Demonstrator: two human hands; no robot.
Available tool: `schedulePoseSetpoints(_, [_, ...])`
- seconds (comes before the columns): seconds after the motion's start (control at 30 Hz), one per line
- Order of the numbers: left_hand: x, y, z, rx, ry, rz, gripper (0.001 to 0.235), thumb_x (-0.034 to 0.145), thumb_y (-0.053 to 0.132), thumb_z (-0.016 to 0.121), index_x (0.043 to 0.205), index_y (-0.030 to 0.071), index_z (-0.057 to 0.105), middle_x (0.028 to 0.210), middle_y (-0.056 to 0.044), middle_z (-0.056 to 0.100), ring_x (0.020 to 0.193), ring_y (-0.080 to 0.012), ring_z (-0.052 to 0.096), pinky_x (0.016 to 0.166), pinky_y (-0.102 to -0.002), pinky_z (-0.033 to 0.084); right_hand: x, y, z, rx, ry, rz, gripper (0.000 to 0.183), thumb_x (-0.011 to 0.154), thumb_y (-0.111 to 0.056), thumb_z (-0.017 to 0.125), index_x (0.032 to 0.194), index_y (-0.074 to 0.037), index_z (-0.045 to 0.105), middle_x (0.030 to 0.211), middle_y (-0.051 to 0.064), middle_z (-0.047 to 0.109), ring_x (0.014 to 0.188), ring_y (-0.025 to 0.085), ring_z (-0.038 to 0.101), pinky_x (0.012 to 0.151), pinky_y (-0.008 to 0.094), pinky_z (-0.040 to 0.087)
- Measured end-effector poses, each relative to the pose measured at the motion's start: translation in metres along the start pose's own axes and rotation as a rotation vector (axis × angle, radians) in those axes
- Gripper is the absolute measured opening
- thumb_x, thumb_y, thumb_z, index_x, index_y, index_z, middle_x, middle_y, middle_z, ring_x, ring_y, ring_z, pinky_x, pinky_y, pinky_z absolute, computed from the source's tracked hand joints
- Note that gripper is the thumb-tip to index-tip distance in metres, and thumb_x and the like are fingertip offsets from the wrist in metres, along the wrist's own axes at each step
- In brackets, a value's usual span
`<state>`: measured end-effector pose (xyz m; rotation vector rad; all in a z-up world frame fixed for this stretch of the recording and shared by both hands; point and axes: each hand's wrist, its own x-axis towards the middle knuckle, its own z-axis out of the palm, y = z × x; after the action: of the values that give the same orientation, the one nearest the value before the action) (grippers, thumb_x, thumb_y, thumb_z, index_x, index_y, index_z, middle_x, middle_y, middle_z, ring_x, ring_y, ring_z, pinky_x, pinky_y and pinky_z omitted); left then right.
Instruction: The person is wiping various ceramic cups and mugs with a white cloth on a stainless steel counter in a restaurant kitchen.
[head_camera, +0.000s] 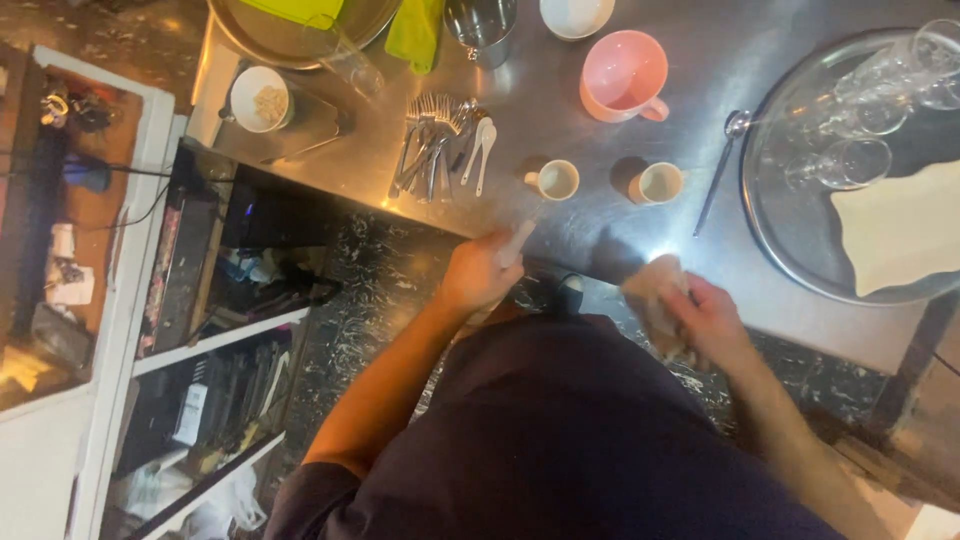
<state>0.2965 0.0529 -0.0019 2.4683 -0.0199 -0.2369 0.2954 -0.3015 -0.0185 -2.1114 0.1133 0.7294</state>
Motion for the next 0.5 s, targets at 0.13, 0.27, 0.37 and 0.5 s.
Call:
schedulePoseSetpoints(0.13, [-0.029, -0.046, 0.004, -0.075, 0.182, -0.146, 0.050, 0.078, 0.024, 0.080, 0.124, 0.006, 0.070, 0.102, -0.019, 0.076, 0.095, -0.0401, 0.073, 0.080, -0.048, 0.061, 0.037, -0.038, 0.002, 0.179, 0.127, -0.094, 0.029, 0.108, -0.035, 0.062, 0.116, -0.009, 0.070, 0.097, 0.013, 0.070, 0.097, 0.025, 0.063, 0.097, 0.048, 0.049])
schedulePoseSetpoints(0.27, [-0.023, -0.129, -0.028, -0.253, 0.664, -0.158, 0.029, 0.078, 0.015, 0.083, 0.105, 0.014, 0.075, 0.091, -0.008, 0.076, 0.088, -0.0272, 0.076, 0.079, -0.039, 0.059, 0.084, -0.093, 0.053, -0.135, 0.148, -0.448, 0.025, 0.108, -0.023, 0.058, 0.120, -0.002, 0.064, 0.105, 0.020, 0.066, 0.104, 0.033, 0.060, 0.095, 0.049, 0.051])
schedulePoseSetpoints(0.37, [-0.007, -0.114, -0.093, -0.143, 0.908, 0.083, 0.037, 0.084, -0.007, 0.070, 0.121, -0.006, 0.063, 0.101, -0.030, 0.068, 0.096, -0.0500, 0.067, 0.084, -0.055, 0.054, 0.115, -0.119, 0.095, -0.669, 0.095, -0.760, 0.036, 0.103, -0.015, 0.055, 0.134, 0.005, 0.056, 0.122, 0.027, 0.064, 0.121, 0.046, 0.061, 0.096, 0.051, 0.053])
schedulePoseSetpoints(0.5, [0.037, -0.186, -0.102, -0.257, 1.043, 0.151, 0.040, 0.091, 0.001, 0.077, 0.128, -0.001, 0.062, 0.112, -0.023, 0.069, 0.109, -0.0360, 0.070, 0.096, -0.050, 0.053, 0.126, -0.148, 0.106, -0.739, 0.015, -0.481, 0.030, 0.107, -0.022, 0.048, 0.125, -0.004, 0.064, 0.109, 0.024, 0.072, 0.107, 0.045, 0.070, 0.090, 0.059, 0.054])
